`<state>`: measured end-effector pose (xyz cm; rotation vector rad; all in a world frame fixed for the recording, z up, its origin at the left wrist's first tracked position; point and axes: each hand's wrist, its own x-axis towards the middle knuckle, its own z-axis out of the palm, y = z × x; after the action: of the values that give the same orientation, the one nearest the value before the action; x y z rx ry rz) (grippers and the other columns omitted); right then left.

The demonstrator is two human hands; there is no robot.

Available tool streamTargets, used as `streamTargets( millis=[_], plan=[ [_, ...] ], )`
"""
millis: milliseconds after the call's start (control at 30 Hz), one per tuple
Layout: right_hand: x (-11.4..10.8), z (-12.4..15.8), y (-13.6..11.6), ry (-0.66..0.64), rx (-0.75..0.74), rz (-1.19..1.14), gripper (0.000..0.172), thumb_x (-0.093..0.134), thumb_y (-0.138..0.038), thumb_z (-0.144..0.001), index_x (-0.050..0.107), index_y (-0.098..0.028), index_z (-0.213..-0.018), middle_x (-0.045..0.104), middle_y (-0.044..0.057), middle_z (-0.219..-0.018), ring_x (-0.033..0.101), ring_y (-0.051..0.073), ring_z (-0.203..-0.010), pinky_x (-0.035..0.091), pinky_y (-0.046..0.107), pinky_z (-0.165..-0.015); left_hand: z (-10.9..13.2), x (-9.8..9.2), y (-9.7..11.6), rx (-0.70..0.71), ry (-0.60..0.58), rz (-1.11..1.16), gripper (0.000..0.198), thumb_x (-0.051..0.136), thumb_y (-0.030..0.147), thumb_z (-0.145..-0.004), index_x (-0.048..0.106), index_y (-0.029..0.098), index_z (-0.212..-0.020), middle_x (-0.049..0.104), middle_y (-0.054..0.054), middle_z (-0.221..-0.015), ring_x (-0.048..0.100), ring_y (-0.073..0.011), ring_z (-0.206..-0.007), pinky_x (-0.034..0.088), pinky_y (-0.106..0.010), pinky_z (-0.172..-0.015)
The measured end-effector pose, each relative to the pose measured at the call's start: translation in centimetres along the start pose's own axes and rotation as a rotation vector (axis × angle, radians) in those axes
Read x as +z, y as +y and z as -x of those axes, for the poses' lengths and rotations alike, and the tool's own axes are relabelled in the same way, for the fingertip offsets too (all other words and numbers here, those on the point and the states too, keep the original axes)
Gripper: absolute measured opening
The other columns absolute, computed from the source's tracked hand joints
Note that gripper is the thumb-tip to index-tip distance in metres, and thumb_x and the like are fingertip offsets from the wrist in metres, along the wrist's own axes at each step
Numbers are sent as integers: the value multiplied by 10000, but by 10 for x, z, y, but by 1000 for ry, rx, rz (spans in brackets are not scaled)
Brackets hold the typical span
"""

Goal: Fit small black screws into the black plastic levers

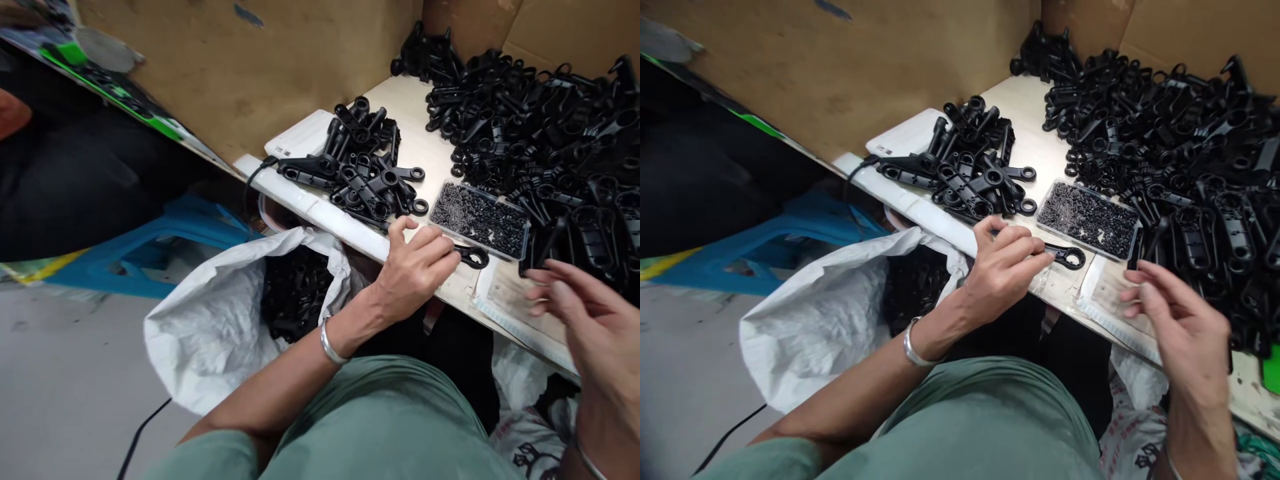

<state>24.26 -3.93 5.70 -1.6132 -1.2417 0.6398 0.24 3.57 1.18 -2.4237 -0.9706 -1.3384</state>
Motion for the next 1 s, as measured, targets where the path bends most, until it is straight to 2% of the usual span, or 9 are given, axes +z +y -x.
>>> streamTargets(
  millis=[100,267,400,567,700,833,1000],
  plan=[
    [26,10,7,-119,165,-206,376,757,-416,-842,717,-251,-1178,760,80,-1049,744,197,-783,647,333,-632,2,0,14,25,23,18,251,459,115,-1026,635,171,-857,709,19,-815,590,-127,-858,285,-380,-956],
    [42,15,11,-108,304,-397,412,820,-410,-775,735,-238,-1139,772,54,-926,749,191,-753,659,324,-653,6,5,30,67,-7,51,202,498,99,-995,630,158,-855,709,13,-824,611,-136,-887,279,-385,-974],
    [43,16,14,-82,332,-424,351,872,-384,-703,781,-213,-997,775,48,-881,734,169,-691,657,302,-636,9,5,34,75,-66,77,227,487,122,-1006,640,183,-850,720,15,-874,602,-134,-915,290,-373,-975],
    [42,15,20,-96,351,-462,340,893,-373,-672,794,-212,-955,770,45,-872,729,164,-670,656,293,-621,10,5,30,2,-157,181,267,459,171,-1024,665,208,-858,736,-35,-1078,610,-172,-1061,302,-386,-968],
    [43,14,22,-100,372,-472,354,906,-377,-653,797,-211,-945,769,42,-878,728,160,-659,659,294,-619,12,6,28,3,-233,234,275,434,142,-1031,664,204,-893,740,-19,-1059,631,-153,-1017,288,-388,-1017],
    [42,14,23,-102,383,-448,355,897,-386,-670,793,-212,-961,768,48,-882,735,172,-661,666,331,-648,14,9,27,-10,-278,266,282,426,134,-1031,666,182,-891,729,-30,-1046,621,-139,-930,360,-337,-975],
    [36,14,24,-145,427,-449,413,885,-396,-700,769,-190,-1039,772,75,-889,760,201,-717,660,370,-763,15,12,27,-24,-238,337,287,417,125,-1026,672,149,-897,715,-72,-1022,614,-152,-948,474,-277,-886]
  ],
)
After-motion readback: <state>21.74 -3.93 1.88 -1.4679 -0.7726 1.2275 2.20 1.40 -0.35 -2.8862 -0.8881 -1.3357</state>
